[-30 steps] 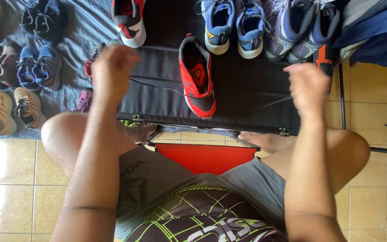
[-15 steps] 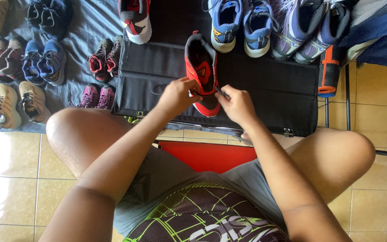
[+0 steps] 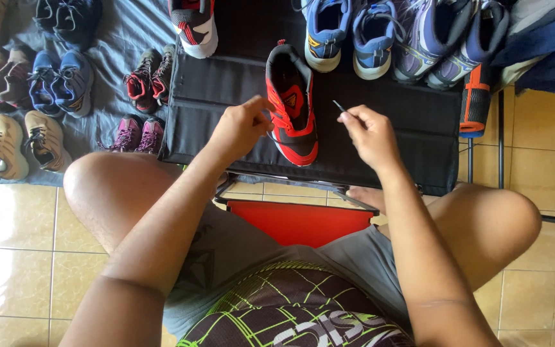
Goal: The person laces a red and black shoe by hand, threading the shoelace through the eyelets.
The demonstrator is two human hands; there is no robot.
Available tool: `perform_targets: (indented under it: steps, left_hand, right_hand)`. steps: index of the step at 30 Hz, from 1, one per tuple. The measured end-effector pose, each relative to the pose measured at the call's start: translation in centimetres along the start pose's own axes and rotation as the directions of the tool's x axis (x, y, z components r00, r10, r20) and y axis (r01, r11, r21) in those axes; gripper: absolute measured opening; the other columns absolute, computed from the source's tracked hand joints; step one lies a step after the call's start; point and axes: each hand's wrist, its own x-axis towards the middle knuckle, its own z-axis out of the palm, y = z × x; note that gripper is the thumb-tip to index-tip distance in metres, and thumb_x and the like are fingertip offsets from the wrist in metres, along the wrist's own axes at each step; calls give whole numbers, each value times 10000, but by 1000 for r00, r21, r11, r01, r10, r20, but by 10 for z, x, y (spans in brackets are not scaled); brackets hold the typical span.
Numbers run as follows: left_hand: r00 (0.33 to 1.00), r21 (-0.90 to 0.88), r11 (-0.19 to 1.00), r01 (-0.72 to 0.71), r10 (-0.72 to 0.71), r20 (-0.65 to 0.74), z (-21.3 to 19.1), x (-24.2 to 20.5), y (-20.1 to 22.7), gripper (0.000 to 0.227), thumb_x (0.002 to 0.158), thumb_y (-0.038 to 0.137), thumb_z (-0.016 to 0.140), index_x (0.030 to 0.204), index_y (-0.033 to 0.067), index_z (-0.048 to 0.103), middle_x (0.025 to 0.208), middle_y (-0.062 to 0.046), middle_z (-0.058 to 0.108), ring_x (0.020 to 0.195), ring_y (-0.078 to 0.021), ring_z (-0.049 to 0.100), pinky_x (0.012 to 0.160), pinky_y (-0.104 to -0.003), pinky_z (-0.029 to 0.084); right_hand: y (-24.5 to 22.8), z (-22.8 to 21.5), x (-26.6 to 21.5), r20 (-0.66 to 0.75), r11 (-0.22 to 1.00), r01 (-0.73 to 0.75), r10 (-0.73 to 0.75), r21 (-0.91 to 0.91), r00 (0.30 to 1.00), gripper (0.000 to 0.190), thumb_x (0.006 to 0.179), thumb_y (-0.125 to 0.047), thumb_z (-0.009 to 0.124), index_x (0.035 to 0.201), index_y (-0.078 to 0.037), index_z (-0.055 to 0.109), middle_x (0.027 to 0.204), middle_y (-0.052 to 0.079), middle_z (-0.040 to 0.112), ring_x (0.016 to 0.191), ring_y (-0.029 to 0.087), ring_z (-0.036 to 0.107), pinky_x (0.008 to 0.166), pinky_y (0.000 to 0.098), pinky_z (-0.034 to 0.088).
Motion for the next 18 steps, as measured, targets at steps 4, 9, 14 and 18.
perform_targets:
  steps: [4,9,14,18]
  left_hand:
    - [999,22,1000,-21,22,-43,23,2,-22,191,808,229,807,954,175,696,679,25,735,784,-243,748,766,-408,580]
    - [997,21,998,67,-66,-44,37,-1,-14,145,766,268,841,884,210,781,747,61,745,760,-182,740,740,-326,590]
    - [993,6,994,111,-110,-47,44,4,-20,150,785,293,841,891,196,795,730,30,731,759,-200,735,717,-355,597]
    - [989,8,990,142,-142,-35,41,3,-16,154,781,286,839,860,159,798,725,-9,738,760,-241,739,709,-380,599]
  right_hand:
    - [-22,32,-6,-1,995,65,-65,79,998,122,1036,-240,665,1049,-187,774,572,17,606,535,110,598,516,255,493]
    - [-47,58,4,63,966,188,-179,-180,982,169,901,-114,727,1029,-202,796,789,68,758,781,302,747,673,429,601]
    - [-52,71,18,195,959,7,51,-285,979,191,868,-175,706,1020,-236,803,863,59,784,918,310,752,814,445,605]
    - [-65,73,20,232,968,-119,171,-222,958,179,854,-182,672,956,-226,812,768,52,765,848,278,757,762,404,592]
